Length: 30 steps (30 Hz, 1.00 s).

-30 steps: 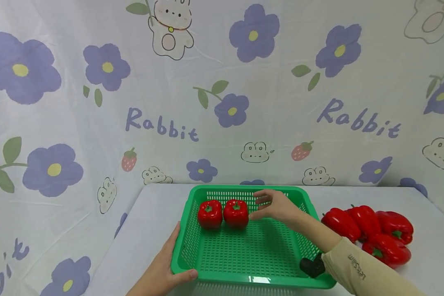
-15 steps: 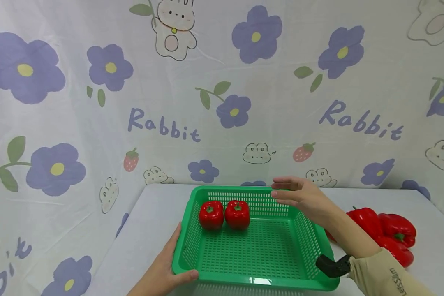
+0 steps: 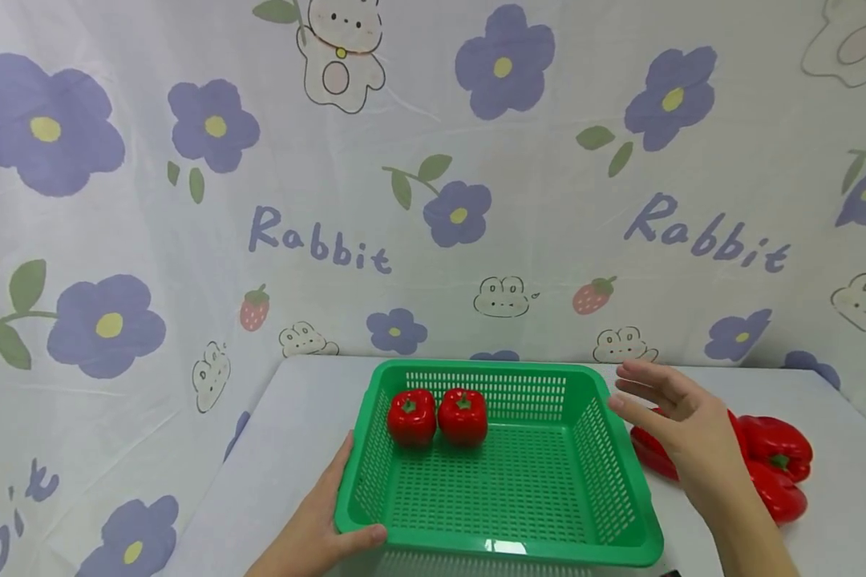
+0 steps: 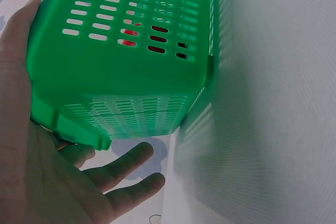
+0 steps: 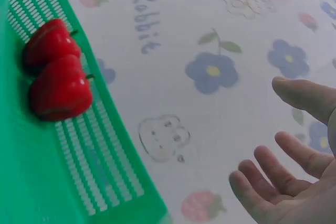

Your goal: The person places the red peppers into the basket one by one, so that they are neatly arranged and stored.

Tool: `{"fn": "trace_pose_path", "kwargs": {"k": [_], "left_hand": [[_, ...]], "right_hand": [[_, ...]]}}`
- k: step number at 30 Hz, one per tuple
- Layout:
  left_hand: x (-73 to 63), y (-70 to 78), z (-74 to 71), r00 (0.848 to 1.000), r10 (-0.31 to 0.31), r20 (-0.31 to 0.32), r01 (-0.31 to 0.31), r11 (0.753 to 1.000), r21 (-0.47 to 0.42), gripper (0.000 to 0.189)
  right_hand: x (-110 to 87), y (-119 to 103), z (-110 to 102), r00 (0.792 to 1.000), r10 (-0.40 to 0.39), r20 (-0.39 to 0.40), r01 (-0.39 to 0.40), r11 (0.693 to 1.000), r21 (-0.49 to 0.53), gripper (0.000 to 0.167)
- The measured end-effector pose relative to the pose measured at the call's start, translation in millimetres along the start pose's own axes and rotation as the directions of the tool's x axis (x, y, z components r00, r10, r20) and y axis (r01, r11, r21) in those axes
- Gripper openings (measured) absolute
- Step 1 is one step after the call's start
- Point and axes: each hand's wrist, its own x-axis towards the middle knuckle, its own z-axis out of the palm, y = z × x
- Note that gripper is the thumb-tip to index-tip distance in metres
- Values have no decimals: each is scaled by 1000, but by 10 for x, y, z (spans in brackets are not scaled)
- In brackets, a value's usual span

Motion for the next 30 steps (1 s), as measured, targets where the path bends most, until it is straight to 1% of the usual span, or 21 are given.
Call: {"fn": "trace_pose_path", "kwargs": {"k": [3,5,6,7,9,11,12,14,16,18,20,22,25,28,29,30], "left_hand": [[-11,-4,-1,1000,-5,-2,5,1000,-2,111],[-18,-6,-5,1000,-3,-4,3,1000,-6,112],[-19,-7,-6,1000,-3,-5,3,1000,-8,112],[-20,-5,-7,1000,-3,-7,3,1000,-7,112],[-14,5,-8,1000,6,-10,-6,1000,-5,112],[0,13,-2,1000,11,-12,-11,1000,-7,112],[7,16,3,1000,11,-12,-12,1000,-8,111],[12,18,11,1000,13,-10,-13,1000,-13,111],[6,13,16,1000,13,-5,-13,1000,-15,111],[-14,2,16,1000,8,-6,-8,1000,-6,112],[-38,-11,12,1000,1,-7,-1,1000,3,112],[-51,-20,7,1000,2,-10,-1,1000,15,113],[-47,-27,3,1000,11,-11,-11,1000,14,112],[-36,-24,1,1000,13,-9,-13,1000,19,111],[-34,-22,0,1000,17,-9,-17,1000,17,112],[-34,-22,-1,1000,17,-8,-17,1000,16,111]], "right_hand": [[-119,115,-120,995,23,-94,-29,998,-63,62],[-188,235,-231,991,44,-126,-56,994,-93,63],[-222,299,-293,987,61,-148,-81,987,-139,65],[-250,383,-358,984,66,-168,-94,983,-159,65],[-306,548,-493,972,99,-214,-143,970,-199,69],[-349,708,-640,959,119,-258,-185,951,-249,71],[-366,775,-715,953,128,-273,-206,939,-276,72],[-397,901,-852,947,134,-290,-223,927,-301,73],[-415,998,-971,949,121,-291,-219,916,-336,73],[-434,1082,-1040,950,112,-291,-218,906,-364,72],[-442,1150,-1075,947,112,-300,-223,902,-369,72],[-445,1217,-1104,941,136,-309,-249,898,-364,72],[-441,1303,-1164,908,224,-355,-335,897,-290,74],[-440,1401,-1236,870,290,-398,-402,885,-234,75],[-437,1427,-1257,863,310,-398,-420,879,-225,77],[-435,1454,-1270,861,313,-400,-423,878,-225,77]]}}
